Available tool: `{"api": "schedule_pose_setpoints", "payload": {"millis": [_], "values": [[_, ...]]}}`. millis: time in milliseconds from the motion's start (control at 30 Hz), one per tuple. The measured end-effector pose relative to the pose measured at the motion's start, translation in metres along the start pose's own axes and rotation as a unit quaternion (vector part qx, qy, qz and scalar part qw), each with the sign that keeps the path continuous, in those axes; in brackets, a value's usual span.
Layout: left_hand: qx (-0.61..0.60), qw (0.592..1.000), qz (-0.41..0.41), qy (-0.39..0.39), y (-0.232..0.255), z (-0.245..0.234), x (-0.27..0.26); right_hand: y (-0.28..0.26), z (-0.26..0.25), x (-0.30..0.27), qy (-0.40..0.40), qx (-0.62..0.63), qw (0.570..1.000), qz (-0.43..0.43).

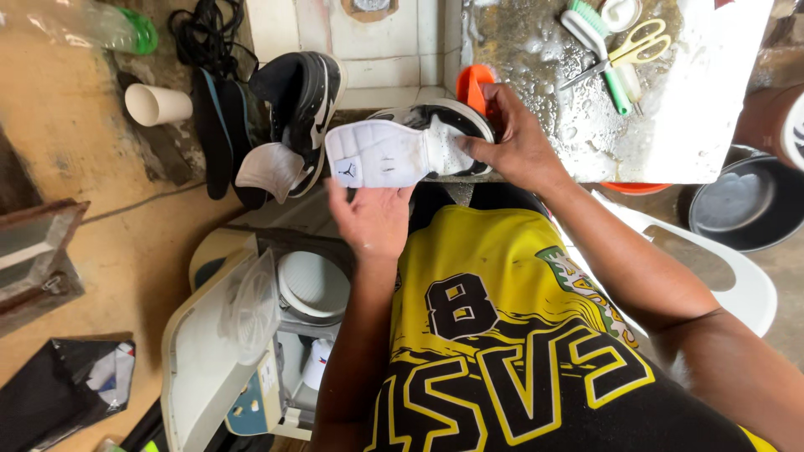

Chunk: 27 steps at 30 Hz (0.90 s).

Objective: The person cleans the white and black leather surfaces of a high-top sneaker with an orange sponge and soapy water, wiping the tongue, toe box, and sides before applying a white liquid from a small bottle to the white leather sections and rubbing it in with a cotton pad.

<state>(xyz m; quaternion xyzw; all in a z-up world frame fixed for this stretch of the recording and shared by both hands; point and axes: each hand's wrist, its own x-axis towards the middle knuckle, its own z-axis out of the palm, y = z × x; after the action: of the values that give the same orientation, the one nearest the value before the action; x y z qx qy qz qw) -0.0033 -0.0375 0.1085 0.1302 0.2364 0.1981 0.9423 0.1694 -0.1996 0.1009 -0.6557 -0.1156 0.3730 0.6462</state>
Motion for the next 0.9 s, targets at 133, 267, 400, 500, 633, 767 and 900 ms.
{"api": "schedule_pose_setpoints", "payload": {"millis": [133,267,400,500,633,767,900], "values": [[-0.068,0.992,-0.073,-0.083,0.013,-0.003,-0.001,-0.013,-0.003,0.005,-0.009,-0.036,0.999,-0.008],[-0.056,0.991,-0.116,0.023,0.017,-0.028,-0.002,-0.033,-0.005,0.012,-0.031,-0.092,0.993,-0.061],[-0.043,0.974,-0.222,0.024,0.032,-0.049,0.005,-0.053,-0.005,0.022,-0.050,-0.158,0.984,-0.065],[-0.067,0.964,-0.256,-0.007,0.047,-0.064,0.013,-0.063,-0.002,0.031,-0.082,-0.201,0.974,-0.058],[-0.142,0.962,-0.225,-0.055,0.059,-0.075,0.014,-0.065,0.006,0.050,-0.141,-0.139,0.976,-0.095],[-0.147,0.974,-0.152,-0.080,0.050,-0.070,0.009,-0.062,0.018,0.070,-0.180,-0.069,0.974,-0.116],[-0.176,0.964,-0.153,-0.124,0.042,-0.067,0.015,-0.059,0.035,0.083,-0.192,-0.074,0.974,-0.100]]}}
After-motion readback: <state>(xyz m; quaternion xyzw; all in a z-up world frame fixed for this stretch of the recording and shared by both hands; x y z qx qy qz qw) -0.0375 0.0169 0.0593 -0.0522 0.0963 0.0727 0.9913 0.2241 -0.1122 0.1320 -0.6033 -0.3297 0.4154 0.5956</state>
